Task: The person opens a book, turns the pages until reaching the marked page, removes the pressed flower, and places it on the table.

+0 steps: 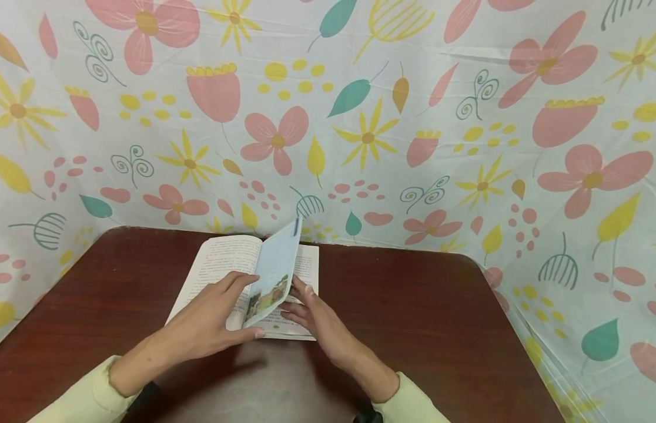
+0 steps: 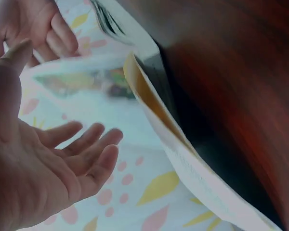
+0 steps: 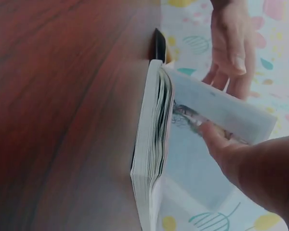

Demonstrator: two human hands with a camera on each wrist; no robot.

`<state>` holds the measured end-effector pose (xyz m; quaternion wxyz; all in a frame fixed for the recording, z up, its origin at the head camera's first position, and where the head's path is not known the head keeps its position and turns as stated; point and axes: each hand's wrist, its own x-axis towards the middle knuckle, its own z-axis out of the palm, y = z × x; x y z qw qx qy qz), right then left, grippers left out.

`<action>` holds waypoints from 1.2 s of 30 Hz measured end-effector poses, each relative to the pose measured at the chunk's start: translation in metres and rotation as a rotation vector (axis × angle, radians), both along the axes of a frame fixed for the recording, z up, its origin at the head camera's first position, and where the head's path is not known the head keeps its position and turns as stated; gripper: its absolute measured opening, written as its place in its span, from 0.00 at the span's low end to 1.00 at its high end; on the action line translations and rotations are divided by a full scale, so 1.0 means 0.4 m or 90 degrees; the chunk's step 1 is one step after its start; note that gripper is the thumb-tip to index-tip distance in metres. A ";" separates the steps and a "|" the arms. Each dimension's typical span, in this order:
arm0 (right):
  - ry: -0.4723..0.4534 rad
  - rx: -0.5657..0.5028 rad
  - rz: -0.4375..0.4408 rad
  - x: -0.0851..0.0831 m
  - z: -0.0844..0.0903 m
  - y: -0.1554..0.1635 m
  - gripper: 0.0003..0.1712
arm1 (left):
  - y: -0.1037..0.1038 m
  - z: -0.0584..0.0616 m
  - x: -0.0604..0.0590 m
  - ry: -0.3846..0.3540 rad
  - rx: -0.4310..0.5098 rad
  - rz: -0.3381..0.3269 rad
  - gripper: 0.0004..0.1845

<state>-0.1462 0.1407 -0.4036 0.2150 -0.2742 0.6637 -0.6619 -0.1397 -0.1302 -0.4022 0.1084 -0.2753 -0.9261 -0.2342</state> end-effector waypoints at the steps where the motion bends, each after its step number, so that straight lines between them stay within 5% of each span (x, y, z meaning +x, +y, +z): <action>1: 0.010 -0.006 0.017 0.002 0.000 -0.001 0.38 | 0.003 -0.002 0.001 0.004 0.005 -0.004 0.51; 7: 0.093 0.000 0.074 0.009 -0.006 -0.010 0.36 | 0.012 -0.012 0.006 -0.005 0.024 0.017 0.50; 12: 0.145 0.069 0.076 0.010 -0.003 -0.009 0.33 | 0.013 -0.008 0.004 0.024 0.048 0.042 0.42; 19: 0.436 0.343 -0.017 0.000 -0.022 0.009 0.41 | 0.000 0.008 -0.006 0.078 0.089 0.111 0.34; 23: 0.545 0.420 -0.074 -0.009 -0.029 0.018 0.42 | -0.017 0.026 -0.010 0.107 0.121 0.148 0.34; 28: 0.602 0.485 -0.121 -0.021 -0.033 0.028 0.39 | -0.046 0.059 -0.018 0.109 0.147 0.187 0.34; 36: 0.617 0.548 -0.104 -0.029 -0.039 0.039 0.43 | -0.088 0.075 -0.032 0.095 0.100 0.255 0.34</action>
